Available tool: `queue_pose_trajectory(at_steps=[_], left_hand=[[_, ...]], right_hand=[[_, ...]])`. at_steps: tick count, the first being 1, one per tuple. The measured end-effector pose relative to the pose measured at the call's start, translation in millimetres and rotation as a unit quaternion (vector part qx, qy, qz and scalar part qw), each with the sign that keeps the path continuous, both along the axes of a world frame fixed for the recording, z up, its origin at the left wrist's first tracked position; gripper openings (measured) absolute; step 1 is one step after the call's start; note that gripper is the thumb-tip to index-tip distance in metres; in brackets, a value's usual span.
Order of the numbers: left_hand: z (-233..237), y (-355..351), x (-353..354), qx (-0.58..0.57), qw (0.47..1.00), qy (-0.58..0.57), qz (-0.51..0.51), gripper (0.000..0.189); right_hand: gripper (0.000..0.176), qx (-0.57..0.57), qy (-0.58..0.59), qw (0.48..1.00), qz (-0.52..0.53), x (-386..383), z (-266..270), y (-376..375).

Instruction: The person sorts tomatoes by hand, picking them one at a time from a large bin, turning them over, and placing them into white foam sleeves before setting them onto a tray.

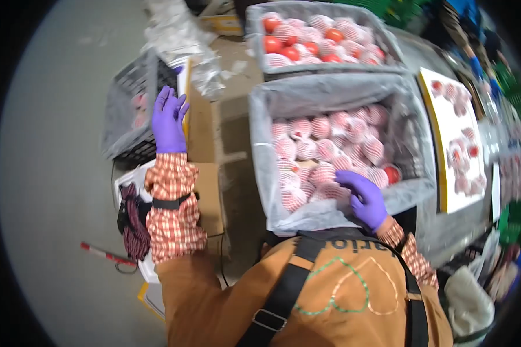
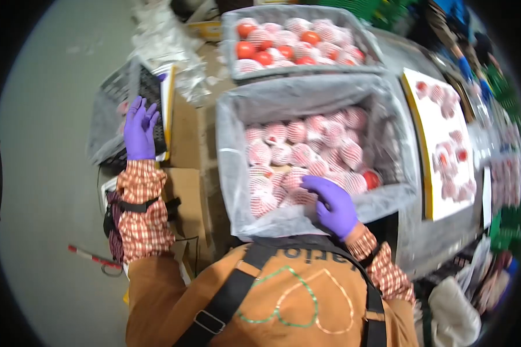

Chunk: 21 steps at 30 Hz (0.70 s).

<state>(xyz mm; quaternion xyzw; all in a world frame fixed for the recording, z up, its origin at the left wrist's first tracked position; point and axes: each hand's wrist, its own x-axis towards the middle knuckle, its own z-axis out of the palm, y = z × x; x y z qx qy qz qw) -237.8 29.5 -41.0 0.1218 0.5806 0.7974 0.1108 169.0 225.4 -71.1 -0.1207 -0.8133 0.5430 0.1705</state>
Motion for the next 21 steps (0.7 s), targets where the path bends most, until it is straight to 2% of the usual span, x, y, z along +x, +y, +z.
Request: queue_pose_trajectory(at_steps=[2,4,5,6,7,8,9,10,11,12,13,14,15,16,18,19,21], left_hand=[[18.5,36.9,50.6,-0.075,0.993,0.047,-0.074,0.046],[33.1,65.7,95.0,-0.126,0.973,0.12,-0.155,0.043],[36.9,76.8,110.9,-0.137,0.956,0.141,-0.217,0.042],[36.3,88.8,127.1,-0.148,0.935,0.156,-0.281,0.04],[33.5,101.2,141.9,-0.167,0.918,0.153,-0.325,0.038],[24.7,111.8,154.2,-0.17,0.913,0.136,-0.345,0.038],[15.9,120.5,163.2,-0.215,0.879,0.135,-0.404,0.038],[8.7,128.6,170.0,-0.257,0.84,0.139,-0.457,0.038],[1.5,138.2,178.6,-0.301,0.814,0.126,-0.48,0.04],[-6.2,148.2,186.2,-0.304,0.812,0.121,-0.482,0.04],[-16.1,158.2,193.4,-0.367,0.772,0.178,-0.487,0.04],[-28.2,168.0,199.0,-0.426,0.725,0.235,-0.488,0.041],[-46.4,177.8,203.7,-0.415,0.723,0.298,-0.465,0.045],[-58.6,190.6,207.6,-0.417,0.721,0.291,-0.47,0.045],[-77.7,220.6,223.0,-0.413,0.677,0.43,-0.431,0.052],[-87.8,234.1,231.6,-0.412,0.674,0.427,-0.439,0.052],[-108.2,261.9,243.0,-0.423,0.603,0.575,-0.355,0.061]], right_hand=[[0.048,0.03,0.034,0.997,0.07,-8.0,12.5,3.7],[0.05,-0.164,0.016,0.973,0.16,-22.8,44.3,-6.7],[0.05,-0.305,-0.067,0.925,0.215,-28.3,77.4,-12.4],[0.048,-0.388,-0.016,0.885,0.256,-38.6,99.4,-22.2],[0.039,-0.354,0.061,0.873,0.33,-45.8,99.9,-27.2],[0.034,-0.511,-0.033,0.763,0.394,-39.3,146.6,-18.7],[0.036,-0.367,0.206,0.816,0.395,-50.1,137.3,-42.1],[0.036,-0.379,0.204,0.816,0.386,-55.2,140.1,-51.7],[0.062,-0.325,0.378,0.788,0.361,-59.8,150.5,-54.4],[0.098,-0.256,0.538,0.735,0.324,-57.2,159.1,-55.3],[0.046,-0.427,0.521,0.673,0.304,-47.7,163.4,-58.2],[0.046,-0.432,0.521,0.673,0.298,-43.8,156.0,-50.2],[0.045,-0.423,0.518,0.686,0.286,-37.5,151.6,-43.0],[0.045,-0.415,0.513,0.699,0.274,-31.4,148.4,-39.2],[0.044,-0.396,0.504,0.727,0.246,-17.3,140.2,-27.5],[0.044,-0.385,0.5,0.741,0.231,-10.3,137.2,-21.9],[0.043,-0.354,0.497,0.765,0.208,1.5,130.7,-8.6]])
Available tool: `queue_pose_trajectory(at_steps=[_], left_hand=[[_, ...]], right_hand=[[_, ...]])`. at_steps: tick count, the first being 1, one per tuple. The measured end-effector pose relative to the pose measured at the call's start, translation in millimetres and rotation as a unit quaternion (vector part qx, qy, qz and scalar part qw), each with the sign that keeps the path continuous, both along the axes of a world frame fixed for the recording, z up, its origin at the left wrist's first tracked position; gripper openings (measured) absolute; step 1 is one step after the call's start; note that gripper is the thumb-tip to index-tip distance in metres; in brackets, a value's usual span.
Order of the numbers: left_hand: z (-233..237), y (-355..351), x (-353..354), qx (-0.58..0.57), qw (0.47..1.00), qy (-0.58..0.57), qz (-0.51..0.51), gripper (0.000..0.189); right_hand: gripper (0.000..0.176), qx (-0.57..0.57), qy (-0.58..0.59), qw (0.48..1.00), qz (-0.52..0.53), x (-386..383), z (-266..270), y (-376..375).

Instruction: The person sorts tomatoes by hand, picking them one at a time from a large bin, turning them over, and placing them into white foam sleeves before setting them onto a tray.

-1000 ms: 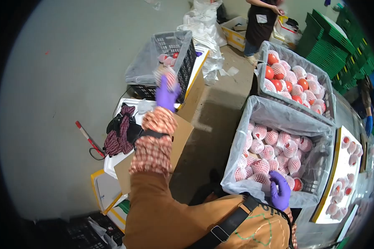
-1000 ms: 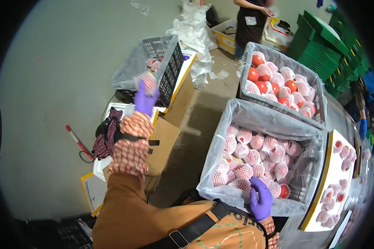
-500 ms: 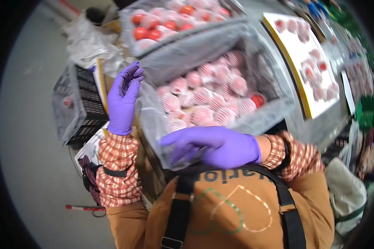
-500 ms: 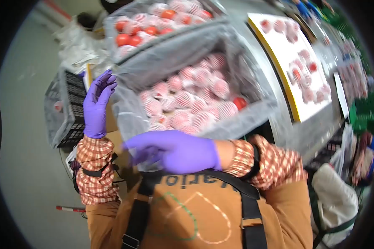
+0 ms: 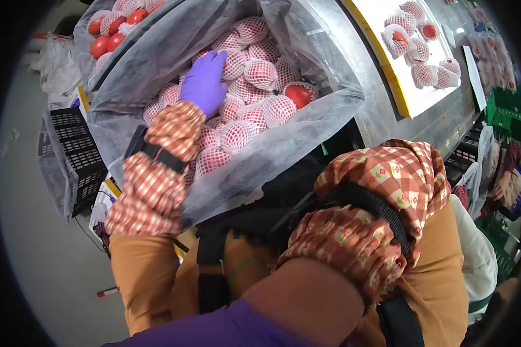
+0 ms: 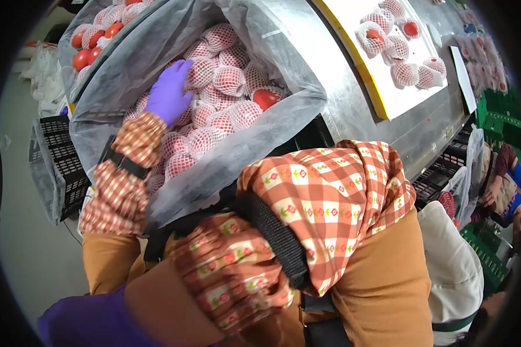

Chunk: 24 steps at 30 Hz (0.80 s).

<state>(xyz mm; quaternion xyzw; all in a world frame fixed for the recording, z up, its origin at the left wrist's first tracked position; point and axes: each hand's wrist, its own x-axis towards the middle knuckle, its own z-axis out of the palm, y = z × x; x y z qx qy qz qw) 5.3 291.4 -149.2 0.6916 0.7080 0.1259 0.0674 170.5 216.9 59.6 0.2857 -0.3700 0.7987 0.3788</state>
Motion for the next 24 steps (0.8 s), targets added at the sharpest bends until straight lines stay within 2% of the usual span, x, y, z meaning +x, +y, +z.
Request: queue_pose_trajectory(at_steps=[1,3,5,7,8,9,11,16,17,19,21,22,23,24], left_hand=[[-10.9,8.4,-1.9,-0.005,1.0,0.006,-0.001,0.061],[-35.0,35.6,6.3,-0.053,0.987,0.15,0.009,0.064],[-40.8,47.3,8.8,-0.067,0.987,0.144,0.015,0.065],[-35.4,55.7,18.2,-0.144,0.979,0.133,0.053,0.067],[-46.0,56.0,12.5,-0.088,0.987,0.123,0.044,0.07],[-45.9,57.3,14.4,-0.087,0.987,0.127,0.043,0.07],[-34.6,57.2,11.1,-0.157,0.98,0.107,0.054,0.08],[-10.3,30.8,18.4,-0.043,0.993,-0.032,0.109,0.078],[-6.5,29.4,20.9,-0.041,0.993,-0.033,0.103,0.078],[4.6,17.1,13.3,-0.022,0.982,-0.116,0.145,0.08],[18.6,-1.5,10.0,0.002,0.98,-0.123,0.155,0.078],[22.4,-9.4,9.6,0.028,0.95,-0.274,0.146,0.078],[23.7,-16.1,10.7,0.053,0.897,-0.419,0.128,0.077],[31.5,-27.8,9.6,0.068,0.885,-0.442,0.132,0.068]], right_hand=[[0.043,0.008,-0.002,1.0,-0.014,3.2,-1.7,4.7],[0.042,0.039,-0.018,0.998,-0.048,13.4,-10.9,18.1],[0.042,0.063,-0.036,0.994,-0.083,23.0,-17.2,28.0],[0.041,0.089,-0.062,0.987,-0.122,36.1,-23.1,37.6],[0.041,0.099,-0.072,0.983,-0.14,40.9,-25.5,39.4],[0.041,0.11,-0.077,0.979,-0.155,42.7,-26.6,41.1],[0.04,0.138,-0.076,0.972,-0.175,40.7,-28.0,44.7],[0.039,0.2,-0.12,0.945,-0.231,52.2,-40.9,49.9],[0.039,0.214,-0.131,0.936,-0.248,56.7,-42.5,52.5],[0.039,0.231,-0.139,0.923,-0.276,57.1,-44.8,52.1],[0.039,0.25,-0.134,0.914,-0.29,49.9,-43.5,49.6],[0.039,0.266,-0.123,0.909,-0.295,42.5,-42.2,50.9],[0.039,0.282,-0.116,0.903,-0.302,37.3,-41.6,54.4],[0.039,0.299,-0.111,0.896,-0.31,31.3,-39.3,55.3]])
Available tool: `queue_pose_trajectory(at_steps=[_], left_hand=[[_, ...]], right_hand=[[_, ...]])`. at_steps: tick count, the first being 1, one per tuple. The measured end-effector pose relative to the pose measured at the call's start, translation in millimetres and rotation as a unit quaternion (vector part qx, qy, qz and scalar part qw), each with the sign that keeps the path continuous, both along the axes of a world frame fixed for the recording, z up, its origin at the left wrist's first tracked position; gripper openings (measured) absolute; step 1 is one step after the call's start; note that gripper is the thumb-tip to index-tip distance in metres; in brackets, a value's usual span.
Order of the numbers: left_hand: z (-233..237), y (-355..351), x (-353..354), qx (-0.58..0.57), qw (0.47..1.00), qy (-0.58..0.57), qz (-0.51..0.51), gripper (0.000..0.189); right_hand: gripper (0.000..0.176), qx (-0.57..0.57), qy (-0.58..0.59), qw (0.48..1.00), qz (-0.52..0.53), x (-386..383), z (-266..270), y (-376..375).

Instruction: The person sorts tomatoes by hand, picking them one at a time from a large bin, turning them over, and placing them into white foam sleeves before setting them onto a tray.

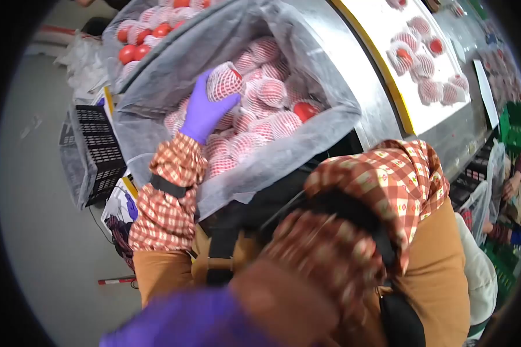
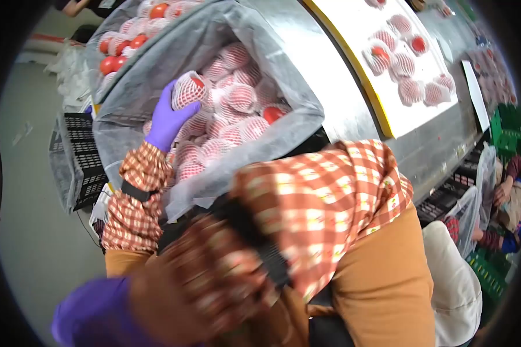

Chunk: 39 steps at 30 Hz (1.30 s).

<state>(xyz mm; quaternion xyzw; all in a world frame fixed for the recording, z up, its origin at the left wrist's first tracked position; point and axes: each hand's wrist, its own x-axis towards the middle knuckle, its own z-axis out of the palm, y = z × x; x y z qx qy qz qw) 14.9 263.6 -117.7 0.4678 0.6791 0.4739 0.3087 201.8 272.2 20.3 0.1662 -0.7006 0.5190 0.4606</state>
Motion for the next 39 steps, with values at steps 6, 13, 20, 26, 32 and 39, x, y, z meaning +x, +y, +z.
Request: queue_pose_trajectory(at_steps=[6,13,20,26,32,39], left_hand=[[67.0,-68.4,17.4,0.051,0.916,-0.38,0.116,0.055],[82.0,-102.0,34.9,0.104,0.864,-0.489,0.06,0.063],[73.9,-117.8,37.2,0.067,0.951,-0.301,0.033,0.077],[76.4,-109.6,35.8,0.088,0.952,-0.277,0.1,0.066],[88.5,-121.0,25.2,0.035,0.981,-0.19,-0.029,0.075],[82.8,-130.5,24.3,0.079,0.899,-0.426,-0.067,0.086]], right_hand=[[0.051,0.076,-0.238,0.967,-0.042,-21.4,1.4,36.3],[0.095,0.117,-0.287,0.941,-0.138,-46.8,-49.5,13.1],[0.047,-0.042,-0.279,0.956,-0.083,-46.0,-60.1,14.5],[0.029,-0.026,-0.234,0.966,-0.101,-47.7,-55.3,13.5],[0.024,0.002,-0.221,0.961,-0.164,-44.5,-57.4,25.8],[0.025,-0.005,-0.391,0.894,-0.218,-14.0,-59.7,51.5]])
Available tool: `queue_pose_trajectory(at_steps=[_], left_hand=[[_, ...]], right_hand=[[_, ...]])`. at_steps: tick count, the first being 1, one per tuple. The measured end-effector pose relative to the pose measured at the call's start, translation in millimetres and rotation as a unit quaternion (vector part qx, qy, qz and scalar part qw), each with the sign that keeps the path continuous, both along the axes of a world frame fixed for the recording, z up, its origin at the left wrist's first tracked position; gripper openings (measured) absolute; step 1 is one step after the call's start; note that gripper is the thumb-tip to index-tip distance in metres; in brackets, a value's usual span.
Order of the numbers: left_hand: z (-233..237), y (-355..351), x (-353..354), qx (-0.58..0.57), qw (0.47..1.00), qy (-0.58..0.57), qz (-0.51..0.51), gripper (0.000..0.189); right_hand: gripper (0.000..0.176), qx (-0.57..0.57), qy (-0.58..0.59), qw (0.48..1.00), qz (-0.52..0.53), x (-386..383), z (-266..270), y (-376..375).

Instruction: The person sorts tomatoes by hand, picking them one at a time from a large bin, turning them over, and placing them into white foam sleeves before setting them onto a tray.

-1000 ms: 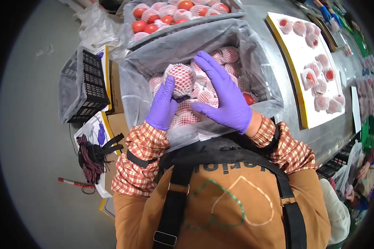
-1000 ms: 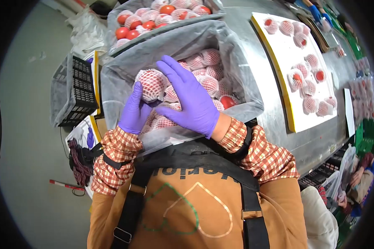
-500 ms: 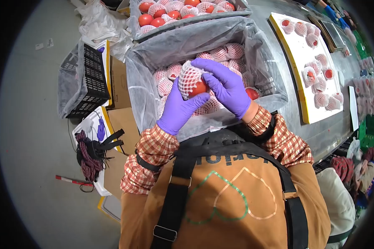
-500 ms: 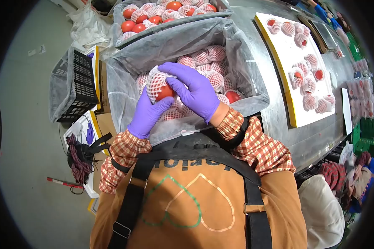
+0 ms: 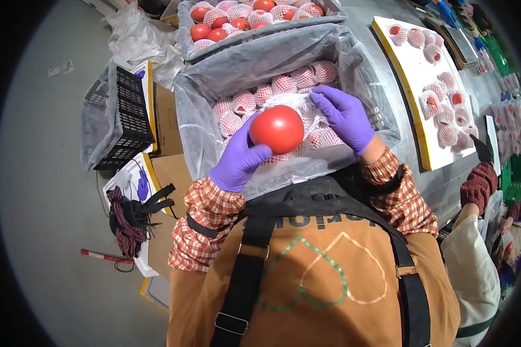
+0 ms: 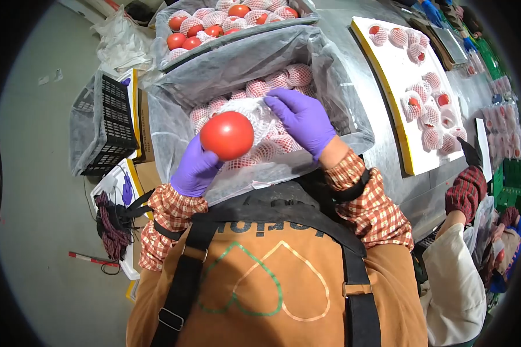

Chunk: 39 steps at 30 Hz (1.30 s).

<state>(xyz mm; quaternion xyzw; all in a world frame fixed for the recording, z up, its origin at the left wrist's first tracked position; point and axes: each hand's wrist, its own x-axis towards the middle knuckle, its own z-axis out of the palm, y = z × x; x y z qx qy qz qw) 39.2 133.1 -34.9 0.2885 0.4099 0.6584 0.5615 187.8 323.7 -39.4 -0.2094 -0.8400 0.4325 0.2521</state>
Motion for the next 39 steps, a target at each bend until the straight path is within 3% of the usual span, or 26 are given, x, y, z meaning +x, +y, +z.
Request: queue_pose_trajectory(at_steps=[1,2,4,7,8,9,10,11,12,14,15,16,18,19,22,24,26,27,31,33,35,36,38,39], left_hand=[[3.7,0.4,6.0,0.016,0.997,-0.076,0.031,0.082],[2.2,1.7,6.3,0.015,0.997,-0.073,0.035,0.082],[-4.9,3.2,3.6,0.045,0.955,-0.287,0.066,0.072],[-6.9,11.7,2.5,0.028,0.959,-0.264,0.104,0.069],[-6.5,15.2,4.1,0.004,0.957,-0.253,0.145,0.067],[-6.3,17.5,3.6,0.003,0.957,-0.251,0.148,0.067],[-5.9,18.6,2.7,0.022,0.931,-0.339,0.134,0.064],[-5.5,18.4,2.3,0.041,0.897,-0.424,0.12,0.06],[-5.3,18.2,2.8,0.04,0.898,-0.421,0.123,0.06],[-5.7,20.0,6.1,0.033,0.904,-0.409,0.122,0.059],[-6.2,20.8,8.2,0.03,0.907,-0.403,0.121,0.058],[-6.1,21.9,9.9,0.028,0.91,-0.397,0.119,0.057],[-6.2,22.1,9.9,0.026,0.913,-0.39,0.116,0.057],[-7.1,20.5,8.9,0.015,0.932,-0.352,0.086,0.058],[-11.5,19.9,14.3,0.008,0.946,-0.316,0.069,0.057],[-7.0,23.1,20.9,-0.033,0.962,-0.218,0.163,0.057],[-3.9,25.4,21.2,-0.025,0.957,-0.238,0.163,0.056],[1.9,27.0,21.2,-0.028,0.966,-0.209,0.146,0.054],[2.6,25.5,20.3,-0.052,0.972,-0.183,0.14,0.051],[-4.5,24.1,18.7,-0.055,0.972,-0.189,0.127,0.052],[-7.3,23.9,17.7,-0.058,0.972,-0.197,0.112,0.052],[-7.4,24.0,17.5,-0.055,0.978,-0.181,0.084,0.052],[-7.8,24.6,16.5,-0.052,0.983,-0.167,0.051,0.052],[-8.2,25.0,15.2,-0.054,0.985,-0.16,0.029,0.054]], right_hand=[[0.025,-0.135,-0.001,0.991,0.0,4.0,5.4,-0.5],[0.026,-0.268,-0.002,0.963,0.0,7.0,7.3,0.1],[0.03,-0.338,0.046,0.939,0.05,10.5,6.7,-0.7],[0.035,-0.522,0.113,0.841,0.086,15.8,7.7,-9.2],[0.035,-0.523,0.113,0.84,0.088,17.2,9.9,-12.5],[0.036,-0.607,0.169,0.77,0.099,18.1,14.3,-15.7],[0.038,-0.682,0.224,0.688,0.108,17.7,16.1,-18.1],[0.042,-0.704,0.247,0.651,0.136,19.4,6.9,-17.2],[0.042,-0.707,0.247,0.648,0.138,19.6,0.6,-15.7],[0.044,-0.752,0.295,0.538,0.241,16.7,-1.2,-14.1],[0.048,-0.763,0.262,0.581,0.108,21.3,16.0,-24.7],[0.048,-0.763,0.262,0.58,0.109,22.4,12.7,-23.1],[0.047,-0.712,0.272,0.581,0.286,22.8,-0.2,-16.4],[0.05,-0.701,0.275,0.574,0.32,18.8,-4.9,-12.9],[0.05,-0.715,0.296,0.566,0.283,19.2,-10.9,-5.2],[0.046,-0.712,0.304,0.58,0.255,20.5,3.4,-5.6],[0.046,-0.686,0.335,0.61,0.21,20.0,9.4,-2.2],[0.05,-0.706,0.351,0.566,0.239,20.9,2.5,5.9],[0.048,-0.647,0.387,0.613,0.235,30.4,8.4,19.2],[0.043,-0.555,0.333,0.752,0.122,31.7,9.4,26.0],[0.037,-0.456,0.262,0.85,0.021,31.4,17.2,17.9],[0.041,-0.336,0.128,0.933,-0.036,30.0,20.6,12.0],[0.051,-0.251,0.165,0.949,0.1,21.8,7.7,0.5],[0.055,-0.135,0.146,0.972,0.123,18.2,5.8,-3.4]])
